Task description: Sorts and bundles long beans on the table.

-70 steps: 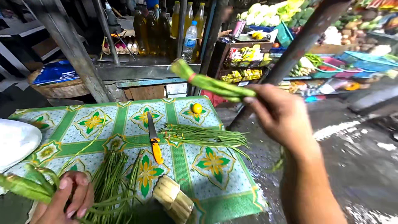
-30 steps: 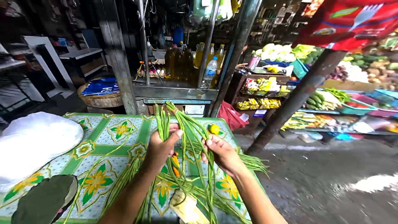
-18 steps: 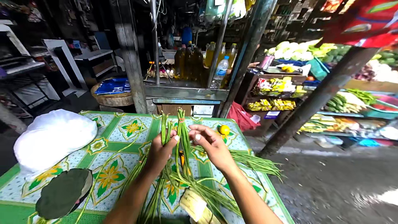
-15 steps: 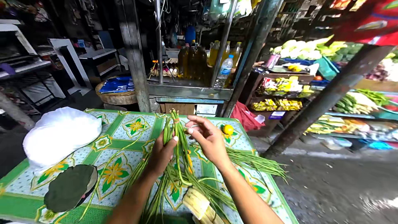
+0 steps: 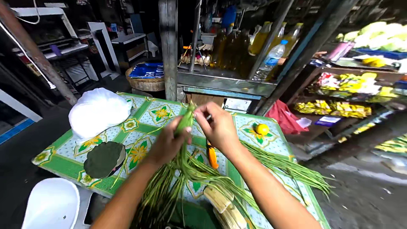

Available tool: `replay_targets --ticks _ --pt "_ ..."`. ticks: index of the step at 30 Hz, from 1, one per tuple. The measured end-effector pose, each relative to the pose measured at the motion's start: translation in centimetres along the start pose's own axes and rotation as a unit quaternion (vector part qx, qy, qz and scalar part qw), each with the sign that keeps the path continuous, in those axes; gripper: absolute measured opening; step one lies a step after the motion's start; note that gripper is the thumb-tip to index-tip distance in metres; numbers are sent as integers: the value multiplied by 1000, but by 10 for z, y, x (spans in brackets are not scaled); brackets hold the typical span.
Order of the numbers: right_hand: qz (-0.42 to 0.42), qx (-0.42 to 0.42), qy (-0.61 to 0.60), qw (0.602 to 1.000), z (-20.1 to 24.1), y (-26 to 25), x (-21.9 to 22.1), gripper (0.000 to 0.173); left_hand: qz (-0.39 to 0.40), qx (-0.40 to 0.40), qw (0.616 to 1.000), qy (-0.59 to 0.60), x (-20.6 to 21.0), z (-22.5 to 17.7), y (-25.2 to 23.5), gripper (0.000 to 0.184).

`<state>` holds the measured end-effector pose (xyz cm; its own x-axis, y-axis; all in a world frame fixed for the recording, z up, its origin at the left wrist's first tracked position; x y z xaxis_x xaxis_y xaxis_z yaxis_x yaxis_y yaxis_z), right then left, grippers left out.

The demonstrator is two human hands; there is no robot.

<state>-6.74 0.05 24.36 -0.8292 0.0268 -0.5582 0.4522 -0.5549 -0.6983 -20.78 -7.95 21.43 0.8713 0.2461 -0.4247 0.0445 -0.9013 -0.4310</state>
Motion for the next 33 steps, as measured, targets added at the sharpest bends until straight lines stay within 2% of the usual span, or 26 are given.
replay_targets --ticks 4,7,9,11,13,15,17,19,22,25,27,30,32,33 --pt "-26 -92 37 995 54 -39 -29 18 12 7 994 -104 -66 -71 -8 27" --pt "-53 -141 54 987 62 -58 -42 18 71 29 977 -199 -109 -96 -16 21" --pt "-66 -121 87 987 42 -63 -45 17 115 38 956 -268 -126 -90 -24 22" --pt "-56 -26 132 989 1 -60 -50 22 149 3 937 -317 -126 -74 -27 16" --pt "-23 134 169 976 -67 -41 -62 28 188 -35 919 -345 -119 -42 -25 15" --pt "13 270 144 952 -141 9 -72 31 222 -81 917 -321 -102 -8 -26 17" --pt "49 349 91 931 -188 81 -67 28 273 -153 912 -266 -61 27 -28 27" --pt "62 426 3 903 -214 148 -51 24 343 -190 895 -213 -3 74 -28 38" --pt "-12 524 -143 840 -218 225 -25 23 391 -215 884 -139 76 143 -22 48" --pt "-109 569 -219 785 -214 268 -23 20 380 -248 880 -139 110 184 -20 49" --pt "-162 566 -235 773 -215 286 -32 13 367 -250 883 -151 108 194 -26 48" --pt "-197 556 -283 756 -214 304 -48 10 330 -214 899 -194 87 196 -41 54" --pt "-207 559 -333 731 -209 309 -52 18 314 -199 897 -239 74 186 -48 63" --pt "-208 562 -355 717 -206 311 -52 23 308 -190 893 -269 70 177 -50 62"
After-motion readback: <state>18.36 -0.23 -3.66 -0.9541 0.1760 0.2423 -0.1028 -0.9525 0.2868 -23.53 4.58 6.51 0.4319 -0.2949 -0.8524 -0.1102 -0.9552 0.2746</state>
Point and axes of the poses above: each hand's wrist, its own y-axis away from the middle knuckle, its own x-axis out of the palm, z = x × y, the point moved 4 cm from there along -y, towards the middle knuckle, and after that the axes turned 5 degrees about x, right-handed, at the moved point
